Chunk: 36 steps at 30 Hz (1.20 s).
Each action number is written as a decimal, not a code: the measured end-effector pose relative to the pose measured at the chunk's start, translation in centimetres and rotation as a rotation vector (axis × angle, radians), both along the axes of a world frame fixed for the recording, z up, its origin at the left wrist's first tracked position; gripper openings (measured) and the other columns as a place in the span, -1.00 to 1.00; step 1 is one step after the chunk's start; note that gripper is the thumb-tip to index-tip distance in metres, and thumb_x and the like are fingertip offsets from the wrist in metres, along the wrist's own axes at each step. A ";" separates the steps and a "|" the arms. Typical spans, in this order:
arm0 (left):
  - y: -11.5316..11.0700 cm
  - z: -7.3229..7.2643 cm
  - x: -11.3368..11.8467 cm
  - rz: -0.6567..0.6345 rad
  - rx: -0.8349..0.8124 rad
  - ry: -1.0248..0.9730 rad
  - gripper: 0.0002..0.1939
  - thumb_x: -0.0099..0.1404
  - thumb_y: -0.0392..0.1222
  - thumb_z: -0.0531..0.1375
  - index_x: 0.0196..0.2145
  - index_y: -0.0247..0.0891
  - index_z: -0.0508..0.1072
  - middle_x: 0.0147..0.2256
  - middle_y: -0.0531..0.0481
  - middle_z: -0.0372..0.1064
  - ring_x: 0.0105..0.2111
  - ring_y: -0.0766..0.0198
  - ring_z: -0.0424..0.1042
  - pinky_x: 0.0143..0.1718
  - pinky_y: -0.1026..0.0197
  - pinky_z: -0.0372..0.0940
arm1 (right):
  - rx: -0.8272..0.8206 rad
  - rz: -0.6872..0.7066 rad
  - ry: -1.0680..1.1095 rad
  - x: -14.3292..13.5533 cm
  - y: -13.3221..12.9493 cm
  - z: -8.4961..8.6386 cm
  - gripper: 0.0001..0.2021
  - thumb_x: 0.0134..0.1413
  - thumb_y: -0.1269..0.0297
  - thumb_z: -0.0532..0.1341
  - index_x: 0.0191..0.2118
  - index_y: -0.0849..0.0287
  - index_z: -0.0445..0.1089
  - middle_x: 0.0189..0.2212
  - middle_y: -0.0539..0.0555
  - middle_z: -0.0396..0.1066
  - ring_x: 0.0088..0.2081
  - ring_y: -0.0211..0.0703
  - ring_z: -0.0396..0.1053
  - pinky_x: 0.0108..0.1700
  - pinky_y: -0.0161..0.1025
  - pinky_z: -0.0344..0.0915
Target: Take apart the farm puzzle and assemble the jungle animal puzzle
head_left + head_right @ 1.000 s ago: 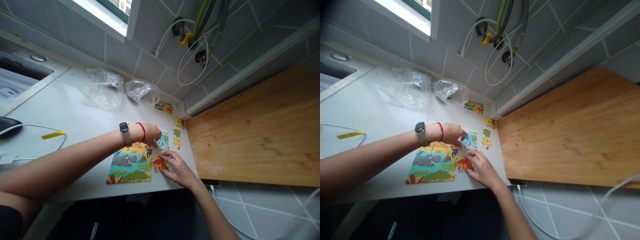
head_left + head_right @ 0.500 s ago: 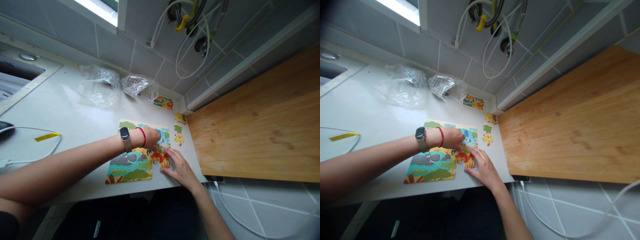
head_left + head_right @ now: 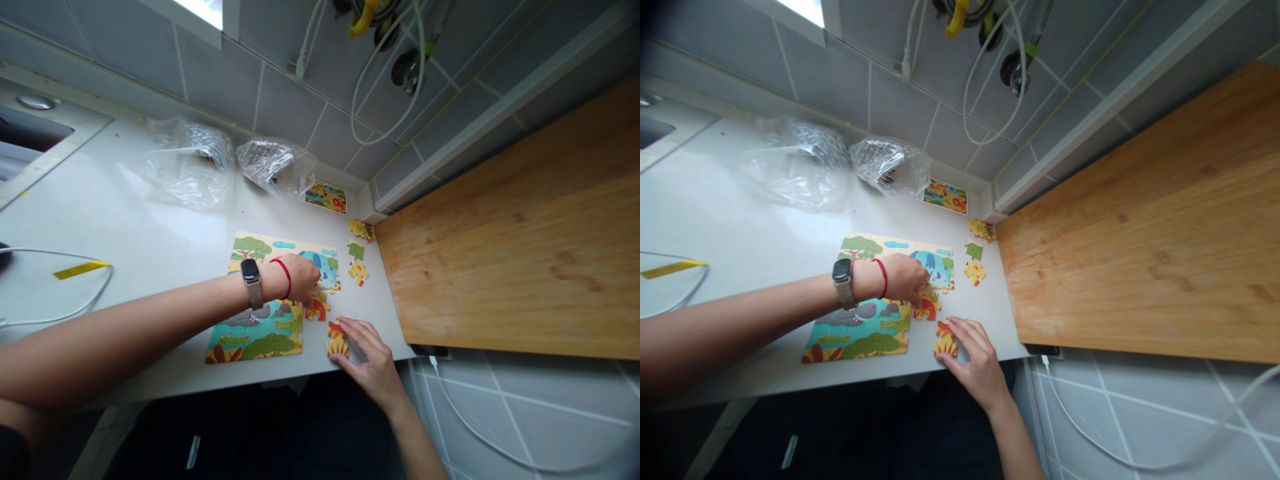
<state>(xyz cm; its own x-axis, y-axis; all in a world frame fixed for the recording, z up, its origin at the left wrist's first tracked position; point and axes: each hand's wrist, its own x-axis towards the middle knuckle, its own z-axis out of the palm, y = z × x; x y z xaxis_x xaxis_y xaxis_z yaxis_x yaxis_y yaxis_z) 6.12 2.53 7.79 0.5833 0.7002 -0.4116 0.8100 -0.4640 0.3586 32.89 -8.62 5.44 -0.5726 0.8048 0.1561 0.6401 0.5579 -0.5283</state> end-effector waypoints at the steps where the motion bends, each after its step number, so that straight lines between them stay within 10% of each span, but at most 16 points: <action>1: 0.0 0.0 0.0 0.001 0.003 0.002 -0.50 0.23 0.20 0.37 -0.12 -0.31 0.63 -0.22 -0.32 0.58 -0.21 -0.07 0.55 -0.23 0.07 0.39 | 0.004 0.017 0.020 -0.3 -0.1 0.0 -0.46 0.17 0.28 0.43 0.26 0.00 0.40 0.14 0.19 0.50 0.15 0.07 0.44 0.15 0.07 0.48; 11: 0.0 0.1 0.0 -0.023 0.010 -0.001 -0.53 0.26 0.19 0.36 -0.15 -0.30 0.62 -0.23 -0.30 0.58 -0.21 -0.09 0.56 -0.24 0.06 0.36 | 0.171 0.104 -0.050 -4.0 -0.5 -1.4 -0.64 0.26 0.22 0.36 0.13 0.14 0.51 0.12 0.25 0.53 0.15 0.16 0.44 0.10 0.15 0.51; 23: 1.0 -1.0 -0.6 -0.064 -0.027 -0.100 -0.90 0.16 -0.17 0.42 -0.30 -0.12 0.68 -0.30 -0.04 0.61 -0.29 0.15 0.53 -0.30 0.22 0.30 | 0.143 0.113 -0.344 -5.0 -0.8 1.4 -0.57 0.26 0.23 0.35 0.21 0.15 0.44 0.15 0.21 0.51 0.26 0.31 0.32 0.22 0.30 0.35; 36: 0.6 -0.2 -0.5 -0.118 -0.068 -0.108 -0.90 0.14 -0.19 0.43 -0.32 -0.10 0.71 -0.31 -0.08 0.63 -0.33 0.13 0.51 -0.32 0.20 0.29 | -0.145 -0.303 -0.259 -4.3 0.5 1.8 -0.50 0.15 0.26 0.41 0.21 0.06 0.42 0.11 0.21 0.42 0.15 0.19 0.39 0.21 0.14 0.41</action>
<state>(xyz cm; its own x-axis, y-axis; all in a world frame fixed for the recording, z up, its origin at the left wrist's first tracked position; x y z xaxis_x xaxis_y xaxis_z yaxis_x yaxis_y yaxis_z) 5.62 3.08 7.56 0.7030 0.5972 -0.3862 0.7067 -0.5251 0.4742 28.60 -8.16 7.21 -0.3124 0.9457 -0.0893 0.8857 0.2561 -0.3872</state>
